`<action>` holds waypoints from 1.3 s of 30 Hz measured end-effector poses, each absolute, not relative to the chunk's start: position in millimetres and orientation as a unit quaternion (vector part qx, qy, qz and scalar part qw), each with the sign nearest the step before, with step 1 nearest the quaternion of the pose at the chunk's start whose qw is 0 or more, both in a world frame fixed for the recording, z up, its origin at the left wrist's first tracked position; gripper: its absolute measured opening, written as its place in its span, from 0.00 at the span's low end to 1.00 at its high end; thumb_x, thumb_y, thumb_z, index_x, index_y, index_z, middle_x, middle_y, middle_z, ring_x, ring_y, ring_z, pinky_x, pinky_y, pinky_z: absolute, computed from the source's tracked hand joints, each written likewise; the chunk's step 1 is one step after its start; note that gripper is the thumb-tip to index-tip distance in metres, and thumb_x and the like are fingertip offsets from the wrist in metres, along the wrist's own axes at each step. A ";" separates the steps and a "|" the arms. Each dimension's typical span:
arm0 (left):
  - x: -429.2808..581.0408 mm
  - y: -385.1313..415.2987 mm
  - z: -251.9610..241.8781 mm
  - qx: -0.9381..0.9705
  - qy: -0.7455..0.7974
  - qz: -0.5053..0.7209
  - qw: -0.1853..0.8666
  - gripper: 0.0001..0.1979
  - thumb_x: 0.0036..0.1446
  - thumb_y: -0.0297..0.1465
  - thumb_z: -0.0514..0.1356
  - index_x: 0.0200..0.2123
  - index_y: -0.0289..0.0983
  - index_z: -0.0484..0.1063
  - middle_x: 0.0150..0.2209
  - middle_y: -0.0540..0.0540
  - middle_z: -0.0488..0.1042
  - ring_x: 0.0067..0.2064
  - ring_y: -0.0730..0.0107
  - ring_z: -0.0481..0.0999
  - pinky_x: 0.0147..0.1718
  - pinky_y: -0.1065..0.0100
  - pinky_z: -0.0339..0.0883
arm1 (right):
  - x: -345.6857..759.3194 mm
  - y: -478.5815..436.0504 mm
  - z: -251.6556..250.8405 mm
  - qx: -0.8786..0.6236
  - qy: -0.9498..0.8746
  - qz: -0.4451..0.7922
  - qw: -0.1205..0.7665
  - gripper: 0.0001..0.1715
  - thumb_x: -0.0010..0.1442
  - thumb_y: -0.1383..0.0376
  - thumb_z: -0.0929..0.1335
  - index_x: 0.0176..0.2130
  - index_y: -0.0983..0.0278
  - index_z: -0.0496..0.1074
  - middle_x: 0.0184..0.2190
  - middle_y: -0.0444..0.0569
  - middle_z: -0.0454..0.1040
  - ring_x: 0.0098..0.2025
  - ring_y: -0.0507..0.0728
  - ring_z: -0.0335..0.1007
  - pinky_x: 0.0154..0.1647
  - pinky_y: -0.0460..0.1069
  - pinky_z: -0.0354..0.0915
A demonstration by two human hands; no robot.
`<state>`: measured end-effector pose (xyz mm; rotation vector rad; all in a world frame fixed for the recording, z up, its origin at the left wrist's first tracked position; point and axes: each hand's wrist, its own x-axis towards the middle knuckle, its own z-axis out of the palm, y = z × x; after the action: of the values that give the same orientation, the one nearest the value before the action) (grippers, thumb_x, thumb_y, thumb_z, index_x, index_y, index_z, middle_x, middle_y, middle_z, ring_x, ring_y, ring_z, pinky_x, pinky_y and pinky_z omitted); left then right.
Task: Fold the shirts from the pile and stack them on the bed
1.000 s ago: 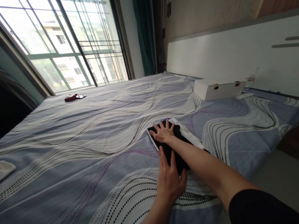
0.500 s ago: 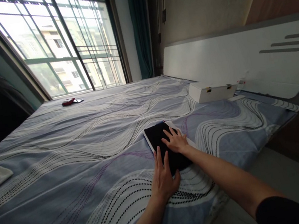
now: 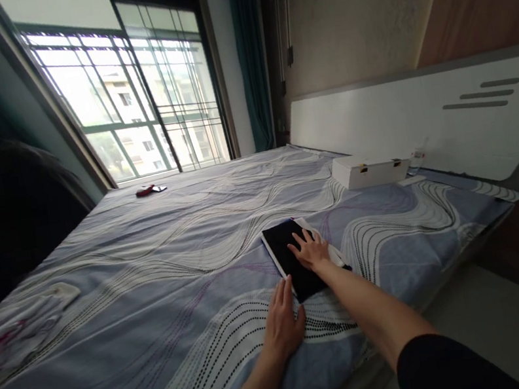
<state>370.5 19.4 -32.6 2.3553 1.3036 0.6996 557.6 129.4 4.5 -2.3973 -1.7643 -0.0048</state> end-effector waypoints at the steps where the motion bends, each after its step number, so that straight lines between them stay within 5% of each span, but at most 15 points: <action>1: 358.8 15.2 -32.5 0.830 0.479 0.234 0.166 0.34 0.63 0.33 0.50 0.71 0.35 0.50 0.72 0.39 0.53 0.72 0.55 0.50 0.70 0.49 0.47 | 555.7 124.0 2.9 -0.806 -0.585 -0.008 0.089 0.38 0.67 0.38 0.48 0.70 0.44 0.50 0.73 0.44 0.48 0.69 0.70 0.45 0.63 0.70 0.50; 5: 306.1 -2.4 -35.1 0.820 0.528 0.190 0.113 0.28 0.66 0.39 0.47 0.67 0.44 0.60 0.72 0.45 0.53 0.73 0.52 0.47 0.70 0.42 0.40 | 546.5 84.6 -11.5 -0.813 -0.572 -0.053 0.098 0.36 0.70 0.44 0.47 0.71 0.47 0.49 0.74 0.45 0.45 0.71 0.70 0.43 0.65 0.70 0.46; 12: 246.4 -53.7 -32.2 0.798 0.553 0.191 0.146 0.29 0.64 0.44 0.50 0.68 0.49 0.59 0.73 0.47 0.48 0.74 0.50 0.42 0.70 0.40 0.35 | 510.9 -24.2 -58.9 -0.842 -0.528 -0.073 0.082 0.38 0.70 0.46 0.46 0.73 0.54 0.39 0.75 0.51 0.34 0.74 0.70 0.31 0.64 0.73 0.44; 16: 203.8 -71.7 -28.0 0.767 0.517 0.285 0.252 0.25 0.65 0.38 0.49 0.62 0.43 0.68 0.68 0.45 0.62 0.70 0.57 0.58 0.69 0.48 0.49 | 480.1 -73.0 -81.0 -0.832 -0.545 -0.094 0.029 0.42 0.68 0.43 0.49 0.73 0.56 0.45 0.74 0.53 0.41 0.72 0.74 0.38 0.66 0.75 0.39; 19: 147.7 -80.6 -30.1 0.723 0.560 0.354 0.195 0.23 0.64 0.33 0.48 0.59 0.42 0.72 0.65 0.45 0.67 0.68 0.60 0.63 0.66 0.51 0.57 | 457.2 -91.1 -84.8 -0.809 -0.576 -0.117 0.002 0.37 0.69 0.48 0.50 0.72 0.53 0.48 0.74 0.49 0.45 0.72 0.76 0.39 0.65 0.76 0.39; 22: 95.7 -94.6 -34.0 0.705 0.646 0.284 0.071 0.25 0.63 0.35 0.51 0.62 0.40 0.69 0.67 0.42 0.63 0.71 0.50 0.55 0.67 0.40 0.48 | 430.8 -91.4 -74.4 -0.798 -0.597 -0.085 -0.013 0.35 0.69 0.51 0.52 0.72 0.50 0.47 0.74 0.46 0.43 0.72 0.77 0.40 0.65 0.75 0.41; 26: 66.0 -104.8 -33.8 0.694 0.695 0.184 0.033 0.28 0.65 0.39 0.49 0.66 0.45 0.62 0.71 0.43 0.55 0.72 0.48 0.50 0.67 0.36 0.40 | 379.0 -76.5 -51.8 -0.763 -0.646 -0.018 -0.011 0.36 0.69 0.47 0.51 0.72 0.49 0.44 0.75 0.44 0.40 0.73 0.76 0.37 0.67 0.72 0.37; 39: -24.9 -19.0 -31.2 0.575 0.809 0.123 -0.003 0.31 0.66 0.45 0.44 0.69 0.47 0.55 0.73 0.42 0.49 0.73 0.46 0.46 0.67 0.38 0.40 | 202.7 -16.0 -26.0 -0.603 -0.790 0.095 0.062 0.42 0.66 0.38 0.54 0.72 0.48 0.45 0.75 0.44 0.36 0.74 0.73 0.23 0.69 0.70 0.24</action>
<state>-24.9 -19.0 -31.2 1.8091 2.5455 0.3861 202.7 -16.0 -26.0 -1.8232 -2.3883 0.2867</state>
